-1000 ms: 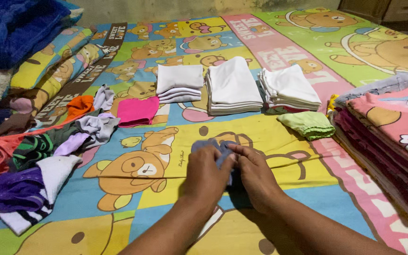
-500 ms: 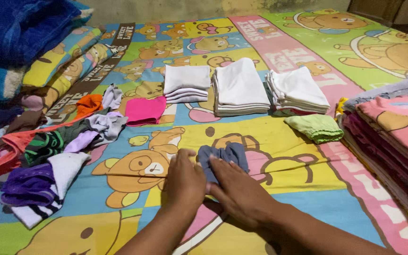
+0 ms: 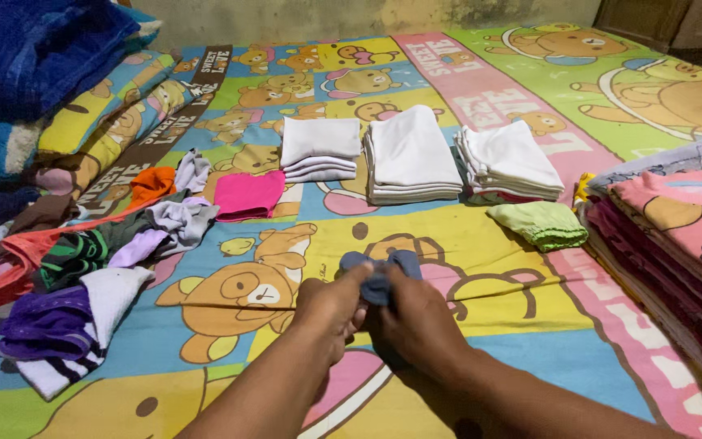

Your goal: The person folds various small clothing items, including underwear and undershirts, by hand on a bed and stacks them neatly.

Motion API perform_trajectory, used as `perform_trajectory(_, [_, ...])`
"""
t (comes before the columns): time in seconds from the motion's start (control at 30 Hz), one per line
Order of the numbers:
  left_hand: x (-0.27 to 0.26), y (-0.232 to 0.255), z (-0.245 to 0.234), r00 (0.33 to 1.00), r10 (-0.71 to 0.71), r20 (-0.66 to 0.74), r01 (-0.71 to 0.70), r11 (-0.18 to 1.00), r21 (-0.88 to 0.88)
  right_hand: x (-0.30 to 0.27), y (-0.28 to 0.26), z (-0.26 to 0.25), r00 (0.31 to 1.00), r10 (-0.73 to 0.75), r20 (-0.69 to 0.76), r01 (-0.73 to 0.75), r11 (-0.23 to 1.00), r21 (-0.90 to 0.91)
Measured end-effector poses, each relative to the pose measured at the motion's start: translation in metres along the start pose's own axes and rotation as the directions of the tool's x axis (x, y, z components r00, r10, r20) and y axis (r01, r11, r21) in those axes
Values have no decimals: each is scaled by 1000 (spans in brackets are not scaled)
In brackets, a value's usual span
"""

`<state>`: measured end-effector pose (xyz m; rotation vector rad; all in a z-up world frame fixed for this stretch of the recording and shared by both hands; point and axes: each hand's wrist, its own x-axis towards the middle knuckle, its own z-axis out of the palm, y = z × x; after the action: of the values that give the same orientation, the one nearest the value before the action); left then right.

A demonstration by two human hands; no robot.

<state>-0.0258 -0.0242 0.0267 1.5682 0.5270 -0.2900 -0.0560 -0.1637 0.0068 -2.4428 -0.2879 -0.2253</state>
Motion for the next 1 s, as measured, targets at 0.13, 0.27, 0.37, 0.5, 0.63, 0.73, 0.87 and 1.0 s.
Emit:
perform_trajectory(0.13, [5, -4, 12, 969, -205, 136, 237, 927, -291, 35, -1, -9, 909, 413, -55, -317, 771, 552])
perform_trajectory(0.27, [10, -2, 28, 834, -276, 477, 486, 777, -400, 57, -24, -20, 722, 590, 362, -348, -143, 927])
perform_trajectory(0.37, [34, -1, 33, 931, -17, 365, 251, 755, -605, 65, -36, -11, 761, 538, 363, -256, -266, 929])
perform_trajectory(0.5, [79, -6, 15, 976, 112, 185, 52, 709, -703, 79, -33, 10, 715, 634, 296, -384, 3, 923])
perform_trajectory(0.63, [122, 12, -39, 966, 111, 232, 114, 623, -774, 67, -41, 23, 846, 364, 389, -411, -17, 911])
perform_trajectory(0.73, [155, 30, -103, 990, 106, 92, 3, 640, -769, 54, -55, 24, 789, 365, 495, -537, 18, 843])
perform_trajectory(0.87, [211, 58, -188, 966, 224, 132, -108, 807, -581, 38, -56, 24, 763, 310, 567, -622, 114, 775])
perform_trajectory(1.0, [239, 14, -241, 987, -144, 70, 155, 968, -197, 35, -49, 27, 786, 288, 547, -595, 108, 797])
